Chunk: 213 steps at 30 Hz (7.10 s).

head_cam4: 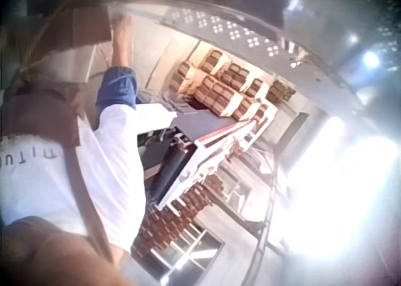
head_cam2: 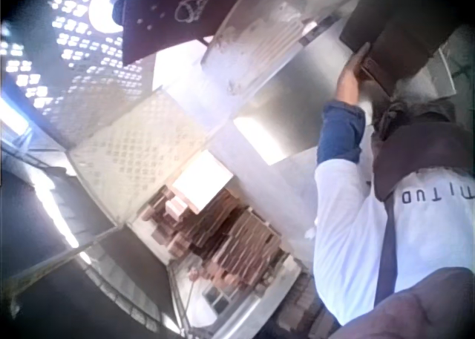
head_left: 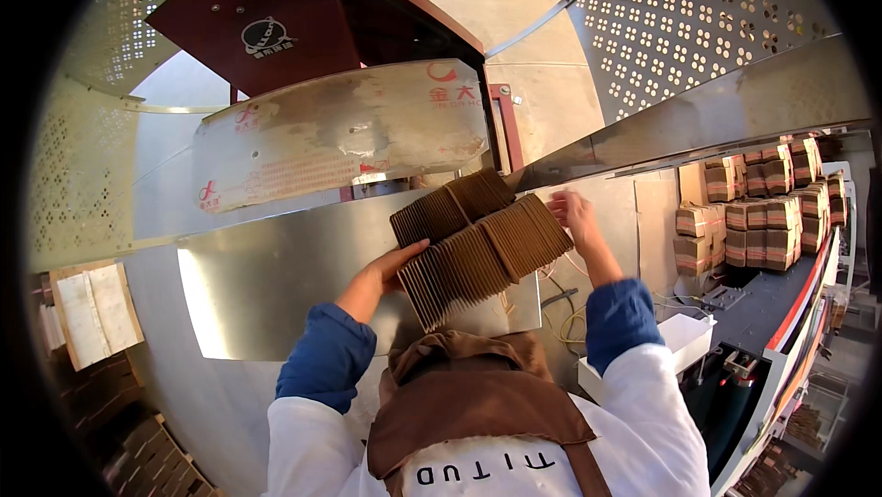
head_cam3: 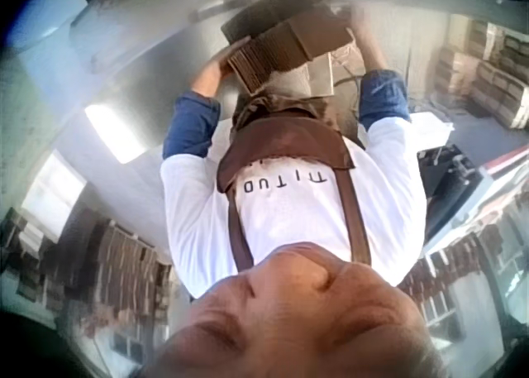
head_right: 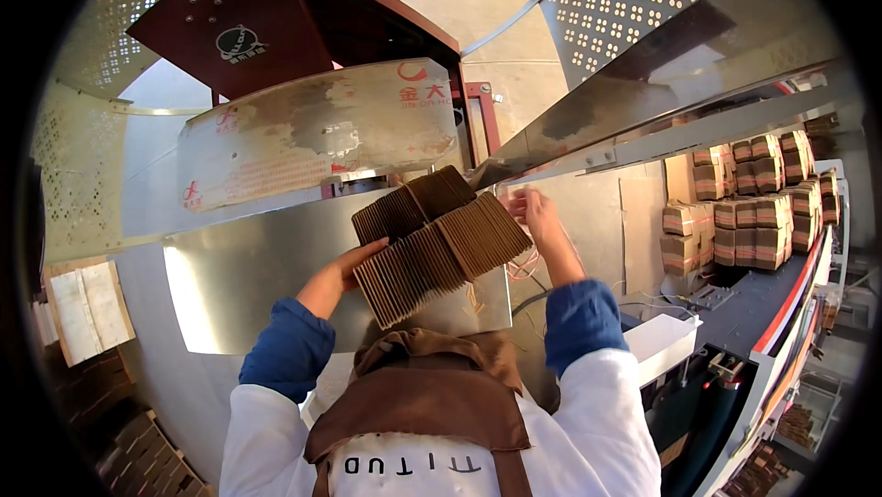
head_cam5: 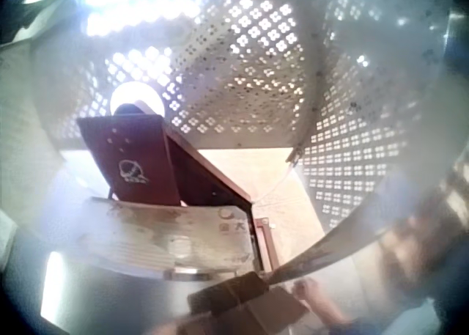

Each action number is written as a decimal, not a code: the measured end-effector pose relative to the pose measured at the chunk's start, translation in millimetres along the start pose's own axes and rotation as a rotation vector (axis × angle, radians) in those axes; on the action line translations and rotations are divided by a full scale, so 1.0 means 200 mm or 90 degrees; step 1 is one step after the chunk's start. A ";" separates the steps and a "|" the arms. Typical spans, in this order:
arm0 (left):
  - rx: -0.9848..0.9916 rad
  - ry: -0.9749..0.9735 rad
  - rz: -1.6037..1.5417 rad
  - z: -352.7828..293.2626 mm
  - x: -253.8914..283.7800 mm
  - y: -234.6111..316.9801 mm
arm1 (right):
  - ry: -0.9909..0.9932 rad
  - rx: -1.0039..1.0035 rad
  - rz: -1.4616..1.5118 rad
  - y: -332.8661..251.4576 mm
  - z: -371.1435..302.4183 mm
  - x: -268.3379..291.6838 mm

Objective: The person places stacks of flat cardboard pieces into a strapping machine, secures them with pink plastic straps, and then carries the bundles to a storage area. The person repeats this process multiple times, handling the cardboard by hand and using the machine to apply straps.

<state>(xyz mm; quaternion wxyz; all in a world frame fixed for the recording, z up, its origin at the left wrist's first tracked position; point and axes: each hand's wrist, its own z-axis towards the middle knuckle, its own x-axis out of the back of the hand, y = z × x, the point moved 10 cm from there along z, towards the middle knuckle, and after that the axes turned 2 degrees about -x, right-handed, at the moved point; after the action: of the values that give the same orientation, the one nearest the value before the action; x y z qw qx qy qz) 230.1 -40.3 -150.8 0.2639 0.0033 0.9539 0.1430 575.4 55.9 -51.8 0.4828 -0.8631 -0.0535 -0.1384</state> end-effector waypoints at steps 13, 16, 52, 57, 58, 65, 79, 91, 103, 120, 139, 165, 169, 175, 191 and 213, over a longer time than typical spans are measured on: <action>-0.044 -0.051 -0.009 0.03 -0.05 0.04 | -0.140 0.851 -0.628 -0.82 -0.65 -0.85; -0.016 -0.057 -0.015 0.09 -0.02 -0.02 | -0.081 0.849 -0.497 -1.00 -0.68 -0.65; -0.625 0.415 0.732 -0.19 0.01 0.30 | -0.054 0.145 -0.094 0.58 -0.02 -0.39; -0.616 0.423 0.546 -0.21 0.02 0.24 | -0.031 0.156 -0.060 0.66 -0.32 -0.34; -0.601 0.407 0.471 -0.17 0.04 0.18 | -0.049 0.123 -0.076 0.67 -0.37 -0.39; -0.639 0.493 0.541 -0.18 0.10 0.14 | -0.071 0.066 -0.191 0.52 -0.43 -0.56; -0.685 0.495 0.603 -0.20 0.08 0.16 | 0.026 0.111 -0.349 0.38 -0.46 -0.60; -0.694 0.461 0.602 -0.20 0.06 0.20 | 0.044 0.137 -0.368 0.45 -0.41 -0.58; -0.723 0.474 0.628 -0.09 0.19 0.58 | 0.036 0.232 -0.360 0.20 -0.07 -0.65; -0.693 0.480 0.464 -0.09 0.20 0.61 | 0.037 0.274 -0.378 0.16 -0.02 -0.64; -0.746 0.445 0.511 -0.13 0.11 0.70 | 0.056 0.313 -0.431 0.22 0.00 -0.63; -0.667 0.405 0.414 -0.07 0.12 0.69 | 0.033 0.301 -0.421 0.23 0.00 -0.65; -0.703 0.436 0.477 -0.08 0.10 0.70 | 0.027 0.263 -0.422 0.19 -0.01 -0.65; -0.666 0.394 0.408 0.01 0.14 0.67 | 0.022 0.239 -0.437 0.25 0.02 -0.65; -0.703 0.298 0.281 0.08 0.15 0.63 | 0.029 0.245 -0.417 0.25 0.00 -0.67; -0.592 0.371 0.397 -0.70 0.09 -0.37 | -0.335 0.267 -0.385 0.39 -0.71 -0.67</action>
<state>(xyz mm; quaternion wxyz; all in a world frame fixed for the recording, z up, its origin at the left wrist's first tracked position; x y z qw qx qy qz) 150.3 -147.6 -65.8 -0.0866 0.1269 0.7792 0.6077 438.6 -100.6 -83.0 0.5550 -0.6980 -0.4511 -0.0354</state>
